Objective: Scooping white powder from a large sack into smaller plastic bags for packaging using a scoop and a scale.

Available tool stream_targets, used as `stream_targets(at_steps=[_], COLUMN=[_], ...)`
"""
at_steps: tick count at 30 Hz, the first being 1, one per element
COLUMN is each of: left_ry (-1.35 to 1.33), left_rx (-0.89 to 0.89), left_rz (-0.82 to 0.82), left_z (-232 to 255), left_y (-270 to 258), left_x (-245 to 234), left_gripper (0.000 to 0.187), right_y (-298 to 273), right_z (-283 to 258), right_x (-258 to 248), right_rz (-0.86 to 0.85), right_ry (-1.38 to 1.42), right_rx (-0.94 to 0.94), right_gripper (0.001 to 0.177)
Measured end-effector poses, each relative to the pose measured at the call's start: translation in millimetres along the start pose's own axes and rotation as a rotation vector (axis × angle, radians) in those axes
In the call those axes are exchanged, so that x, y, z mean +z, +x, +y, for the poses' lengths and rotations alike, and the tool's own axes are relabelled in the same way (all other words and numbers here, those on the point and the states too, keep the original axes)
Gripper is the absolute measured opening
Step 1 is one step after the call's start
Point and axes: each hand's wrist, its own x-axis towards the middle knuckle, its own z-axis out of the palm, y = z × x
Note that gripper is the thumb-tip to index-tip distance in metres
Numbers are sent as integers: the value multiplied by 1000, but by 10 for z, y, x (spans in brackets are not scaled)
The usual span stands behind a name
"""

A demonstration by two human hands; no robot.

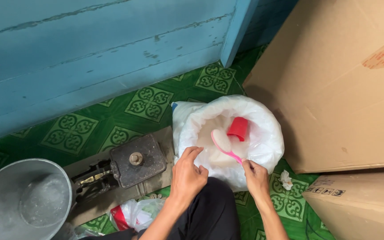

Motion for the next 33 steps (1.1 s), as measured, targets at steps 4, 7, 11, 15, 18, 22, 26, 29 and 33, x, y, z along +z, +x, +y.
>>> stream_targets(at_steps=[4,7,11,15,18,22,26,29,33], left_ry=[39,30,-38,-100,-100,-62,-33,-40,-70], left_rx=[28,55,40,5,11,21,31,38,30], left_rz=[-24,-12,-1,-31,-75,-109,-144,-165,-167], left_z=[2,-24,-109,-64,23,30,34,58,94], left_y=[22,71,139,162,162,190,211,205,197], left_x=[-14,-7,32,-7,-42,17,25,-6,-45], left_gripper=[50,50,48,50,51,51,51,52,53], right_y=[-49,72,271,352,475,447,456,456,465], right_z=[-125,7,103,-74,-215,-618,-837,-980,-1142], right_x=[-92,-209,-461,-651,-807,-827,-762,-710,-614], right_rz=[147,210,148,110,-47,-145,-244,-296,-354], right_ry=[-390,-509,-485,-328,-390,-550,-672,-761,-856], right_rx=[-63,-171,-359,-480,-507,-480,-427,-427,-486], right_gripper=[37,33,31,12,13,18,22,24,25])
